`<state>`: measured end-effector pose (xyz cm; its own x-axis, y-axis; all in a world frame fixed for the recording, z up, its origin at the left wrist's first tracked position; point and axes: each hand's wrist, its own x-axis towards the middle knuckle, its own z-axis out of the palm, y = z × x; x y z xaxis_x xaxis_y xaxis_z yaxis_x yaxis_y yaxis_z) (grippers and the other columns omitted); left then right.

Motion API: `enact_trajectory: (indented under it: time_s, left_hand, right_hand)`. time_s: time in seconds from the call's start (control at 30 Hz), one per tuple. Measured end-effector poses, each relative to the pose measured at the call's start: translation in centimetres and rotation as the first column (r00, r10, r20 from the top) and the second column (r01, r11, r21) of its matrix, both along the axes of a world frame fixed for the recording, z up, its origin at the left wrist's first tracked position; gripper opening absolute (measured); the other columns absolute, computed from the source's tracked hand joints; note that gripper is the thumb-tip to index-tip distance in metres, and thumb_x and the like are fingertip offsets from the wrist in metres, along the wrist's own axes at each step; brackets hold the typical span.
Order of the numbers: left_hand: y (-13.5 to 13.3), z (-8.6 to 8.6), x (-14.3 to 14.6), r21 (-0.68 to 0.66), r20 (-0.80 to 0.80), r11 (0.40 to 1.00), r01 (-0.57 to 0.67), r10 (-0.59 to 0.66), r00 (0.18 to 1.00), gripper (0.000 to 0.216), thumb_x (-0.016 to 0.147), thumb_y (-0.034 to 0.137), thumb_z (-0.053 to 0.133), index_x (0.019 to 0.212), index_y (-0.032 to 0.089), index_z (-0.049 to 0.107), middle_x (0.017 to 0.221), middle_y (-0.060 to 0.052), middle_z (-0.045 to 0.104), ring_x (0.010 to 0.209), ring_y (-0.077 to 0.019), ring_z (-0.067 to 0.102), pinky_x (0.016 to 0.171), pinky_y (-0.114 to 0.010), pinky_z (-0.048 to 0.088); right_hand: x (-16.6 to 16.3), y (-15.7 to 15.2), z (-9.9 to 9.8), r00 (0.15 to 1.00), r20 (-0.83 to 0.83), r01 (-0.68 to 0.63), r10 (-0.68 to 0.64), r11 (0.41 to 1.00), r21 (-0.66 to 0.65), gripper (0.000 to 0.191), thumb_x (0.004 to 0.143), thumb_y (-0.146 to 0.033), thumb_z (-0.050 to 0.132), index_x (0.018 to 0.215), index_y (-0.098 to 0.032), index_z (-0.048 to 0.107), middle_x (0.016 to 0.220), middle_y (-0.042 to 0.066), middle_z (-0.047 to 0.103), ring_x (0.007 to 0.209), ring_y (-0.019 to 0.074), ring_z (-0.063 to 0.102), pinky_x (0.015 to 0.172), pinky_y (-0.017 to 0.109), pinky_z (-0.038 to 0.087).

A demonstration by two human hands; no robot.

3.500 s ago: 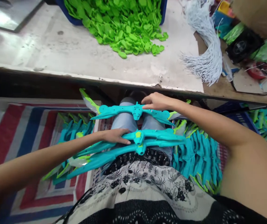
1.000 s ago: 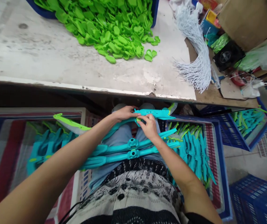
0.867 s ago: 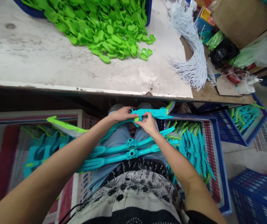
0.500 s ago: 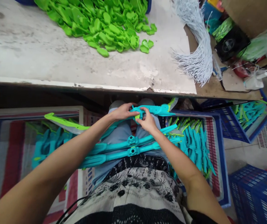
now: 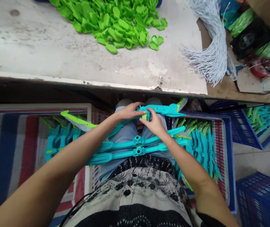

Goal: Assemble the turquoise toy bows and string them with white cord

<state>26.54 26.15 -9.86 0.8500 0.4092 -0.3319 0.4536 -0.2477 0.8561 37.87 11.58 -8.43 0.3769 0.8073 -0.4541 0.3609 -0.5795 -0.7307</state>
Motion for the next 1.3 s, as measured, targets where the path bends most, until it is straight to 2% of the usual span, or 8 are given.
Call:
enact_trajectory:
  time_s: [0.1, 0.2, 0.4, 0.63, 0.97, 1.07, 1.17, 1.3]
  left_hand:
    - [0.0, 0.0, -0.2, -0.001, -0.013, 1.000, -0.008, 0.008, 1.000, 0.072, 0.077, 0.054, 0.054, 0.131, 0.006, 0.052, 0.119, -0.013, 0.064, 0.104, -0.0264, 0.059, 0.085, -0.032, 0.045]
    - [0.2, -0.1, -0.3, -0.012, -0.023, 1.000, -0.001, 0.001, 1.000, 0.074, 0.078, 0.057, 0.051, 0.131, 0.006, 0.052, 0.121, -0.014, 0.064, 0.105, -0.0273, 0.059, 0.085, -0.031, 0.046]
    - [-0.3, -0.4, 0.1, 0.053, -0.001, 0.999, 0.009, -0.009, 1.000, 0.067, 0.079, 0.051, 0.056, 0.128, 0.006, 0.053, 0.120, -0.015, 0.065, 0.103, -0.0252, 0.062, 0.086, -0.030, 0.047]
    - [-0.4, -0.6, 0.3, 0.106, -0.008, 0.994, -0.027, 0.028, 1.000, 0.057, 0.080, 0.046, 0.062, 0.122, 0.009, 0.056, 0.115, -0.013, 0.068, 0.099, -0.0236, 0.064, 0.084, -0.030, 0.049]
    - [-0.4, -1.0, 0.7, 0.084, -0.040, 0.994, -0.069, 0.073, 0.997, 0.053, 0.073, 0.045, 0.067, 0.112, 0.009, 0.062, 0.099, -0.010, 0.070, 0.088, -0.0239, 0.064, 0.075, -0.031, 0.049]
    - [-0.5, -1.0, 0.7, 0.139, -0.039, 0.990, -0.034, 0.040, 0.998, 0.058, 0.076, 0.049, 0.064, 0.118, 0.008, 0.059, 0.103, -0.012, 0.070, 0.092, -0.0251, 0.064, 0.077, -0.032, 0.049]
    - [-0.7, -0.6, 0.5, 0.186, -0.060, 0.982, 0.021, -0.010, 0.998, 0.067, 0.080, 0.050, 0.061, 0.133, 0.009, 0.050, 0.116, -0.015, 0.066, 0.102, -0.0273, 0.064, 0.084, -0.034, 0.049]
    - [-1.5, 1.2, -0.2, 0.396, -0.078, 0.918, -0.022, 0.058, 0.995, 0.075, 0.080, 0.047, 0.065, 0.141, 0.010, 0.042, 0.130, -0.019, 0.057, 0.119, -0.0317, 0.056, 0.096, -0.039, 0.045]
  right_hand:
    - [-0.5, -0.2, 0.7, 0.967, 0.234, -0.098, 0.096, 0.995, -0.006, 0.057, 0.088, -0.043, 0.055, 0.140, -0.020, 0.046, 0.066, 0.000, 0.063, 0.069, 0.0189, 0.065, 0.067, 0.027, 0.050]
    - [-0.7, -0.3, 0.8, 0.953, 0.282, -0.115, 0.110, 0.993, 0.001, 0.053, 0.090, -0.043, 0.052, 0.138, -0.020, 0.050, 0.065, 0.001, 0.064, 0.068, 0.0195, 0.065, 0.069, 0.029, 0.050]
    - [0.2, -0.3, -1.1, 0.975, -0.186, 0.128, -0.118, 0.991, 0.039, 0.085, 0.076, -0.045, 0.066, 0.149, -0.021, 0.031, 0.061, -0.005, 0.060, 0.057, 0.0187, 0.067, 0.054, 0.027, 0.054]
    - [0.4, 0.4, -0.9, 0.922, -0.354, 0.166, -0.156, 0.986, -0.004, 0.101, 0.069, -0.044, 0.074, 0.154, -0.027, 0.022, 0.063, -0.005, 0.061, 0.052, 0.0183, 0.065, 0.051, 0.029, 0.056]
    - [-0.7, 1.0, -0.7, 0.802, -0.542, 0.273, -0.249, 0.961, -0.038, 0.101, 0.071, -0.037, 0.074, 0.155, -0.033, 0.017, 0.077, -0.003, 0.068, 0.063, 0.0164, 0.069, 0.055, 0.026, 0.057]
    - [-0.6, 1.0, -0.7, 0.870, -0.446, 0.215, -0.211, 0.976, -0.043, 0.093, 0.080, -0.036, 0.065, 0.156, -0.032, 0.012, 0.079, -0.004, 0.068, 0.065, 0.0154, 0.069, 0.059, 0.027, 0.059]
    - [-0.4, 0.6, 0.7, 0.995, -0.102, -0.020, 0.014, 0.998, -0.055, 0.078, 0.088, -0.035, 0.056, 0.156, -0.029, 0.018, 0.081, -0.002, 0.071, 0.074, 0.0189, 0.070, 0.068, 0.031, 0.058]
    - [0.3, -0.9, 4.3, 0.826, 0.403, -0.359, 0.393, 0.919, -0.161, 0.059, 0.092, -0.037, 0.056, 0.147, -0.023, 0.042, 0.104, 0.008, 0.073, 0.102, 0.0287, 0.067, 0.086, 0.039, 0.053]
